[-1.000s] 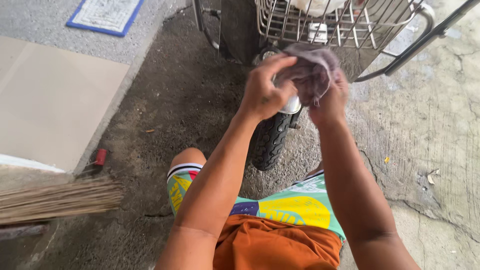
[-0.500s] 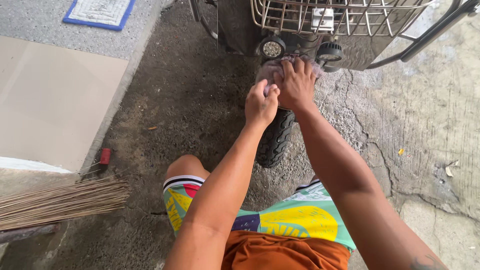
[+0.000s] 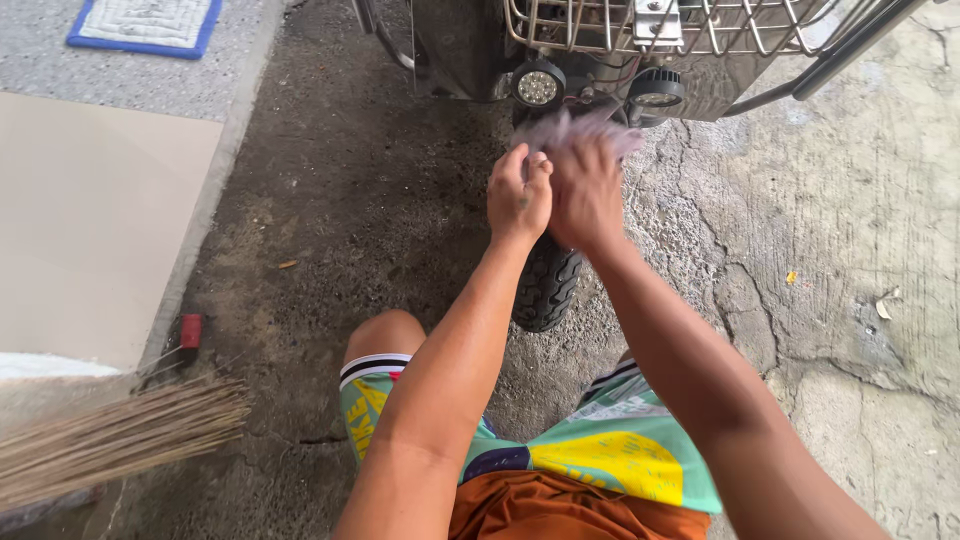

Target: The person wipes down the metal bars, the clear plastic windshield, the front lighting components, and the seat of a motorized vehicle using a purple cloth.

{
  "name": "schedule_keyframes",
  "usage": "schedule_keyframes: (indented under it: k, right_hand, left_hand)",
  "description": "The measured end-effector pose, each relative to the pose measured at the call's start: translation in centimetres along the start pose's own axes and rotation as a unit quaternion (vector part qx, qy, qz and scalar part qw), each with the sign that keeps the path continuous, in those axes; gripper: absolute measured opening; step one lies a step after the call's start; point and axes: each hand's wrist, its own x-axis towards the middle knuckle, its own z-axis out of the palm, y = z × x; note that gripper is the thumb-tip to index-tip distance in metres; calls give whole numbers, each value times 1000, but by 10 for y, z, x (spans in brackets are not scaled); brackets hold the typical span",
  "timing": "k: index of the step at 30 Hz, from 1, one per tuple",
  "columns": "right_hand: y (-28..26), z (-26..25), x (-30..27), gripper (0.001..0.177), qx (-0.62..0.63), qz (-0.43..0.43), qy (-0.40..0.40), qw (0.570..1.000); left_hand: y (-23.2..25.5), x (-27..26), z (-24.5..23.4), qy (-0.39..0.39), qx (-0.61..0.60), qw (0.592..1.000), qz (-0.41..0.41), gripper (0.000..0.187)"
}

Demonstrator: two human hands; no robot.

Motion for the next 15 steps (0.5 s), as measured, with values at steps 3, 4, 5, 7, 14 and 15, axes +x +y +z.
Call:
schedule_keyframes:
  k: [3,4,5,7,14,15]
  right_hand:
    - [-10,-25,-28,47,-19,-99,-60,993]
    - [-12,-25,-23,47,-22,-93,-59,994]
    - [-14,-23,-13,52,7,-71,-36,997]
    - [-26,-12,4,58,31,-38,-10,999]
    - [-16,-20,44,24,315,128,51,939]
    - [-15,-21,47,26,322,68,106,938]
  left_hand:
    - [0,10,4,-7,2,1000,9,51]
    - [-1,14,4,-7,10,1000,28,52]
    - [-1,19,5,-8,18,999,48,52]
    - [-3,29,3,8,2,999,46,55]
    - [-7,92,4,-45,-269,959,-79,60]
    - [-9,97,4,-45,-273,958,-79,60]
